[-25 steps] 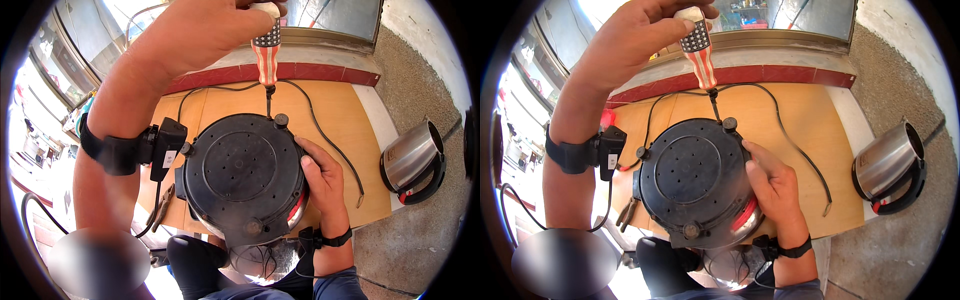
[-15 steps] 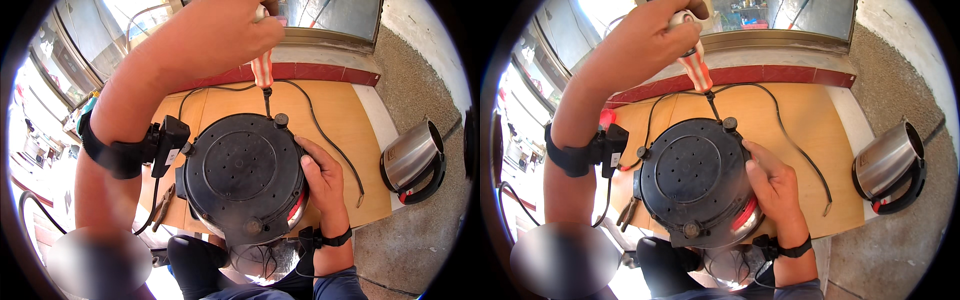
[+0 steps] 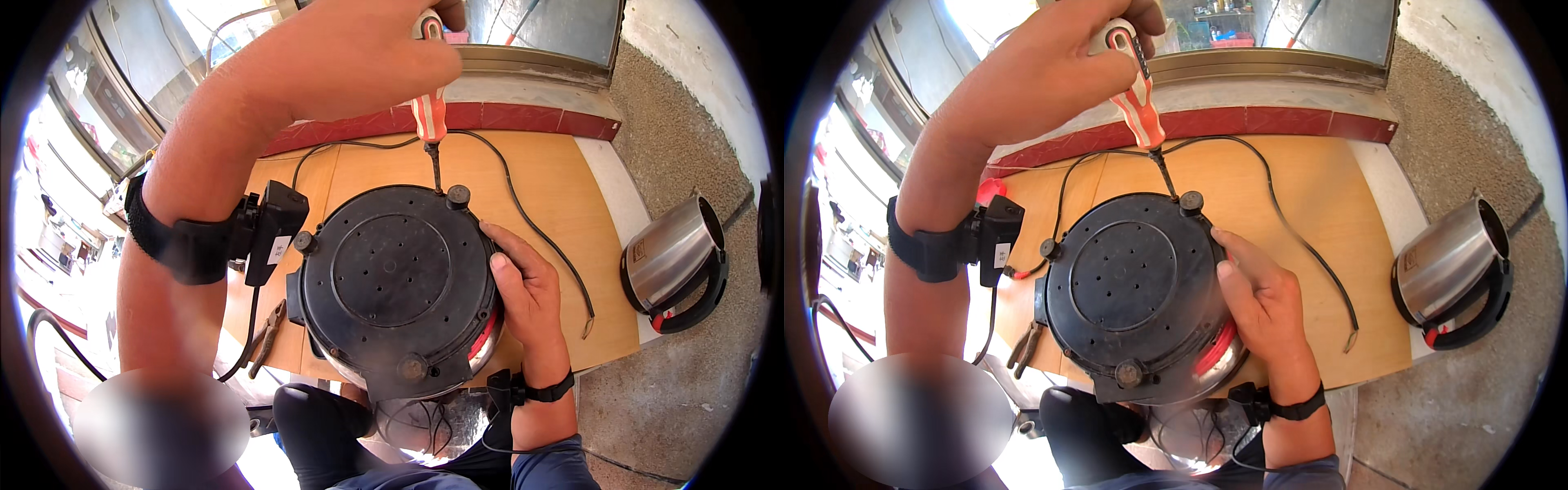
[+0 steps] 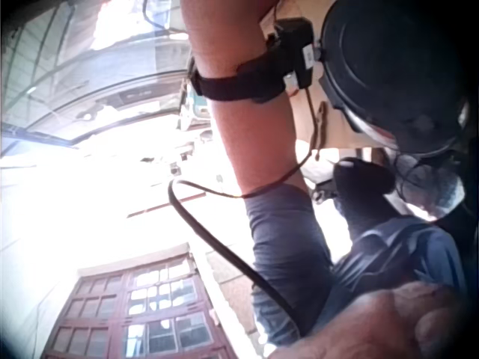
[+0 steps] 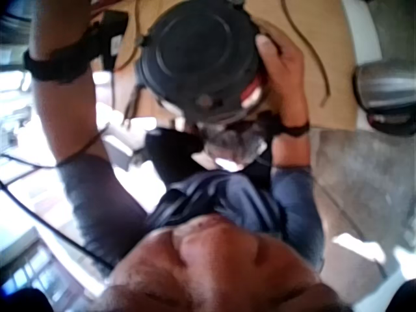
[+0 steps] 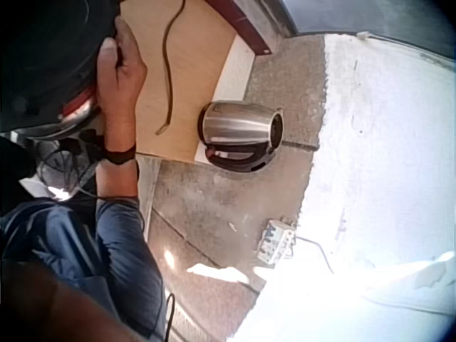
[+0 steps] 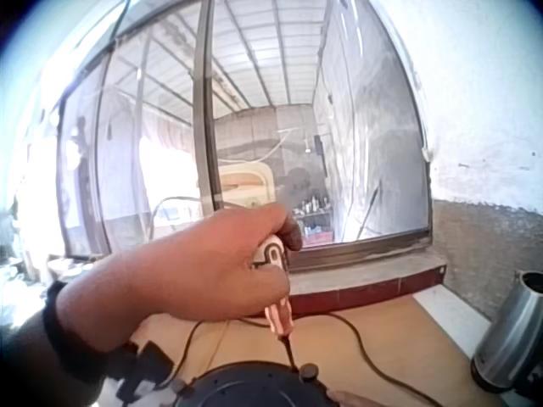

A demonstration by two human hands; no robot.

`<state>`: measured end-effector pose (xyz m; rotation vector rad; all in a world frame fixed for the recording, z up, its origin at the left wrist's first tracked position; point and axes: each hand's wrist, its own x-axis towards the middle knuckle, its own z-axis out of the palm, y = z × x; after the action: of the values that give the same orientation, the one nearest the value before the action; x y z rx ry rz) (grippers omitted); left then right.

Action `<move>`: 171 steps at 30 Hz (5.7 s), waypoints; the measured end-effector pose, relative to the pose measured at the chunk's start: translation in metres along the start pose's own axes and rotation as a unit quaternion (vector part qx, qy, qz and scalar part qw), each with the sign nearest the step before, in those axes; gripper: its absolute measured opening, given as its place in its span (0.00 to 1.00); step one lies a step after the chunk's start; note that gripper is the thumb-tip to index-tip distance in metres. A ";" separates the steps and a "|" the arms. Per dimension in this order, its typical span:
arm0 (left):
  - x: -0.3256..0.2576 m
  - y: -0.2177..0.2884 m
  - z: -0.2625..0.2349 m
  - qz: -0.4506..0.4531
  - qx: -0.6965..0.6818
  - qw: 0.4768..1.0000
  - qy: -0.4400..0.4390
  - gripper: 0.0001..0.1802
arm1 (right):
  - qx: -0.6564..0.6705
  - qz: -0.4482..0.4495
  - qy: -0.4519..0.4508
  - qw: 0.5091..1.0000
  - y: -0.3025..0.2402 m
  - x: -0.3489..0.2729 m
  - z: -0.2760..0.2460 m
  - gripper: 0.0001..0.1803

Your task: The person uses a screwdriver to loosen and remove screws from a round black appliance component, then pulls at a wire and continues to unscrew sections while holding the object.

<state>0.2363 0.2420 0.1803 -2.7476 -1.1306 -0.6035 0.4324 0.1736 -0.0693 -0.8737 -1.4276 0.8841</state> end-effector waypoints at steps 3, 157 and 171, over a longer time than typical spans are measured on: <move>-0.001 0.022 -0.011 -0.067 0.029 0.996 -0.049 0.20 | -0.001 -0.005 0.002 1.000 0.001 0.000 0.000 0.20; -0.031 -0.074 -0.002 -0.508 -0.309 0.788 -0.157 0.17 | -0.133 0.329 -0.146 0.923 -0.055 0.103 0.008 0.19; -0.041 -0.067 -0.011 -0.531 -0.414 0.736 -0.070 0.12 | -0.205 0.238 -0.118 0.942 -0.100 0.115 0.006 0.11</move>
<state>0.1602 0.2607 0.1710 -2.3433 -3.1415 -1.2380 0.4206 0.2342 0.0702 -1.5147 -1.6733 1.0944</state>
